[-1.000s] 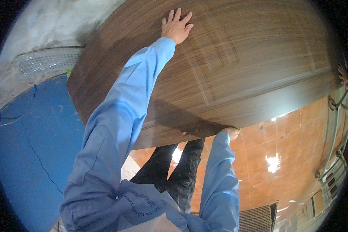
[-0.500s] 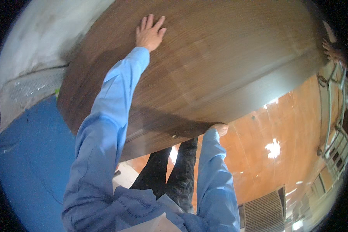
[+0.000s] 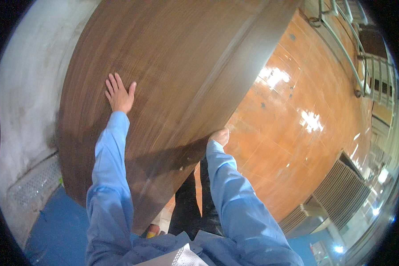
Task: The person lifts a large wooden panel from a machine bed with assistance, carries it across the workshop floor, and stacks it against a wall with other similar panels. The person repeatedly lifts and places panels, coordinating with a coworker to move and stack them.
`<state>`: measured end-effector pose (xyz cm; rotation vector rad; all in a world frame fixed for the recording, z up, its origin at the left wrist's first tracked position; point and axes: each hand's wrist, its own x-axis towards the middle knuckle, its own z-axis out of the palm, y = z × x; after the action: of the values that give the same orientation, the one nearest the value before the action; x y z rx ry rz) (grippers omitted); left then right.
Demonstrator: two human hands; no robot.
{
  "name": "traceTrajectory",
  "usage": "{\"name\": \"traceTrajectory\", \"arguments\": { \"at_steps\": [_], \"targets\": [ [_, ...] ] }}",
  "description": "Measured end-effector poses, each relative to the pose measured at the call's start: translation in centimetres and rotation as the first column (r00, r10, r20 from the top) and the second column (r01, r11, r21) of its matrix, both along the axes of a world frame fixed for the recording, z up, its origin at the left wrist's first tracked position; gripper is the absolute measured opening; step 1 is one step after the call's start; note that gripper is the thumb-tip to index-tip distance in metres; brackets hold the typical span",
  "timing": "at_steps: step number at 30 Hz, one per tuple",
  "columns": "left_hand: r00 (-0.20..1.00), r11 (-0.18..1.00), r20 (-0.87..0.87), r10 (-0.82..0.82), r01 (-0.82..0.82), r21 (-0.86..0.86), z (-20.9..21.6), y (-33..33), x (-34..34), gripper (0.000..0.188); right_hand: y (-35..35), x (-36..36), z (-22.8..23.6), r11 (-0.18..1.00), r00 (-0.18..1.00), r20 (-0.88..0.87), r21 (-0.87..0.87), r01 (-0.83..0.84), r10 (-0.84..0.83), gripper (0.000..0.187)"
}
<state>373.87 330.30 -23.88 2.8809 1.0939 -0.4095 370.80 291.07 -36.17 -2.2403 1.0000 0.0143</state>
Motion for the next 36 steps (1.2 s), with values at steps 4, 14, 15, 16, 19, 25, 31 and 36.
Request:
{"name": "traceTrajectory", "arguments": {
  "at_steps": [4, 14, 15, 16, 19, 25, 31, 36],
  "targets": [
    [0.986, 0.985, 0.010, -0.169, 0.169, -0.041, 1.3, -6.4, -2.0, 0.094, 0.5, 0.1, 1.0, 1.000, 0.997, -0.079, 0.028, 0.013, -0.011, 0.047],
    [0.965, 0.943, 0.074, -0.253, 0.263, -0.203, 2.3, -20.2, -4.1, 0.082, 1.3, 0.6, 3.0, 0.998, 0.991, -0.127, -0.044, -0.037, 0.031, 0.044],
    [0.964, 0.946, 0.078, -0.254, 0.264, -0.188, 2.1, -20.3, -3.6, 0.079, 1.3, 0.5, 3.0, 0.999, 0.995, -0.093, -0.037, -0.037, 0.033, 0.044],
    [0.966, 0.949, 0.054, -0.251, 0.257, -0.184, 1.9, -20.3, -3.0, 0.076, 1.3, 0.5, 3.1, 0.999, 0.998, -0.046, -0.018, -0.033, 0.032, 0.044],
    [0.953, 0.946, 0.129, -0.274, 0.291, -0.143, 1.2, -20.3, -0.5, 0.073, 1.3, 0.6, 3.2, 0.999, 0.998, -0.055, 0.029, -0.014, 0.016, 0.042],
    [0.943, 0.950, 0.173, -0.284, 0.301, -0.080, -0.4, -20.6, 6.6, 0.072, 1.1, 0.7, 3.2, 0.997, 0.997, -0.026, 0.041, -0.070, 0.071, 0.041],
    [0.965, 0.966, 0.086, -0.249, 0.254, -0.046, -1.3, -21.3, 13.6, 0.075, 1.5, 0.5, 4.0, 0.995, 0.995, -0.082, 0.087, -0.045, 0.053, 0.034],
    [0.971, 0.975, 0.103, -0.217, 0.221, -0.032, -1.3, -22.0, 20.1, 0.078, 2.0, 0.9, 5.0, 0.989, 0.998, -0.005, 0.133, -0.067, 0.068, 0.029]
  ]
}}
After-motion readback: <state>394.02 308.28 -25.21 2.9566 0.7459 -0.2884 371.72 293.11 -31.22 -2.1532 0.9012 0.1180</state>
